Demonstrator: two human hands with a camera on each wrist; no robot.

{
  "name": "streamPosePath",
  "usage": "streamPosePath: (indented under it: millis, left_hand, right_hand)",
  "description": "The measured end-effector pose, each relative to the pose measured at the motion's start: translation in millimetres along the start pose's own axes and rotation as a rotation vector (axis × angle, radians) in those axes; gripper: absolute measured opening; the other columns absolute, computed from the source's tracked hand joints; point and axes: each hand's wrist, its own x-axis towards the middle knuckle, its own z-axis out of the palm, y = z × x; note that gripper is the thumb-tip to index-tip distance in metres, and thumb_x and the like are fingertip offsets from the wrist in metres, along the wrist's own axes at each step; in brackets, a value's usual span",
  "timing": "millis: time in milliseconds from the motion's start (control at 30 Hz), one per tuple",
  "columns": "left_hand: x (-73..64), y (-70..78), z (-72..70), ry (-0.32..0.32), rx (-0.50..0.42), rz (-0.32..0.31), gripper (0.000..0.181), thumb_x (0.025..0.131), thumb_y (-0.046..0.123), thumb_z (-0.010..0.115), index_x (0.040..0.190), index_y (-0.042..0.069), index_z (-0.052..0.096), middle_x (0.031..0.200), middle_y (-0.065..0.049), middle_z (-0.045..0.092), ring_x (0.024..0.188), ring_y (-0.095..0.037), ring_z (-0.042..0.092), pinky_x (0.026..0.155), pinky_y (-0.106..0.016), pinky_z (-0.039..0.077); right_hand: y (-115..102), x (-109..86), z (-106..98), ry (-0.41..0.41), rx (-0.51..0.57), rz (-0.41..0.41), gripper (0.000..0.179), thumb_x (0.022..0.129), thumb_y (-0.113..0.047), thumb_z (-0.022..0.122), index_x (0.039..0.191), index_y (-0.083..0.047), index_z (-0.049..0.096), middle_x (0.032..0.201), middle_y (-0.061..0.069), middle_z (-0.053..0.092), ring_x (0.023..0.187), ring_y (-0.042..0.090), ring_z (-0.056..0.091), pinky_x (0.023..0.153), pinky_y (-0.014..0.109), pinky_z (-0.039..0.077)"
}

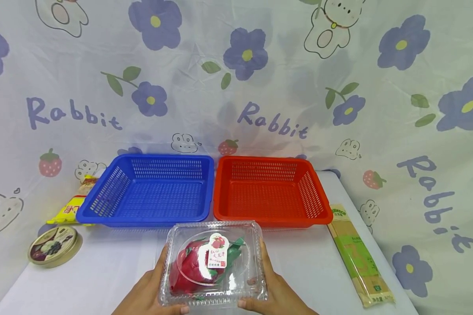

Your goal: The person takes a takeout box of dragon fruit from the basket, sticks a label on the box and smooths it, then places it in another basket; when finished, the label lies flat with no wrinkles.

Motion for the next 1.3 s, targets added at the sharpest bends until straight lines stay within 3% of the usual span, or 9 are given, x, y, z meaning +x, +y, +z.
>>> streamPosePath:
  millis: [467,600,767,900,1000,1167,1300]
  left_hand:
    - [-0.1,3.6,-2.1,0.03,0.009,0.059,0.131,0.07,0.049,0.084,0.158,0.032,-0.012,0.126,0.003,0.067,0.102,-0.002,0.065,0.084,-0.036,0.057]
    - [0.3,5.9,-4.1,0.033,0.009,0.071,0.131,0.07,0.047,0.084,0.159,0.03,-0.012,0.125,0.003,0.067,0.102,-0.001,0.065,0.084,-0.034,0.057]
    - [0.1,10.6,-7.0,0.04,0.009,0.056,0.133,0.068,0.048,0.085,0.159,0.032,-0.011,0.124,0.005,0.066,0.101,0.0,0.064,0.083,-0.034,0.057]
    - [1.7,12.2,-7.8,0.032,0.01,0.027,0.133,0.068,0.05,0.085,0.158,0.035,-0.012,0.123,0.008,0.065,0.101,0.001,0.063,0.084,-0.034,0.057]
    - [2.4,13.4,-8.4,0.039,0.025,0.029,0.135,0.067,0.052,0.085,0.158,0.034,-0.012,0.125,0.006,0.064,0.104,-0.006,0.064,0.085,-0.039,0.057]
    - [2.2,18.5,-11.4,0.023,0.064,-0.033,0.137,0.065,0.061,0.083,0.156,0.037,-0.016,0.132,-0.012,0.058,0.114,-0.032,0.058,0.088,-0.059,0.052]
    - [2.6,21.2,-12.8,0.019,0.093,-0.053,0.136,0.064,0.066,0.081,0.156,0.039,-0.017,0.136,-0.018,0.054,0.118,-0.038,0.054,0.088,-0.063,0.05]
  right_hand:
    - [-2,-3.8,-2,-0.005,0.042,-0.03,0.123,0.081,-0.03,0.079,0.144,-0.062,-0.022,0.141,0.011,0.052,0.11,0.021,0.068,0.086,0.041,0.057]
    - [-6,-5.3,-2,0.012,-0.004,-0.043,0.122,0.082,-0.032,0.078,0.146,-0.06,-0.022,0.138,0.014,0.053,0.108,0.024,0.068,0.085,0.042,0.058]
    - [-8,-6.7,-4,0.043,-0.094,-0.058,0.123,0.081,-0.036,0.079,0.147,-0.056,-0.023,0.128,0.018,0.056,0.105,0.025,0.066,0.081,0.042,0.059]
    - [-9,-6.4,-3,0.043,-0.061,-0.051,0.123,0.081,-0.034,0.079,0.146,-0.058,-0.022,0.129,0.016,0.056,0.105,0.023,0.067,0.082,0.041,0.059]
    - [-9,-7.1,-3,0.051,-0.062,-0.05,0.123,0.081,-0.034,0.079,0.146,-0.059,-0.022,0.125,0.016,0.057,0.103,0.022,0.067,0.08,0.04,0.059]
    - [-10,-7.7,-4,0.072,-0.094,-0.086,0.123,0.081,-0.032,0.079,0.148,-0.055,-0.021,0.125,0.017,0.056,0.104,0.023,0.065,0.078,0.039,0.06]
    - [-11,-8.1,-5,0.088,-0.115,-0.111,0.123,0.082,-0.031,0.079,0.149,-0.053,-0.022,0.129,0.021,0.055,0.106,0.025,0.065,0.078,0.041,0.06]
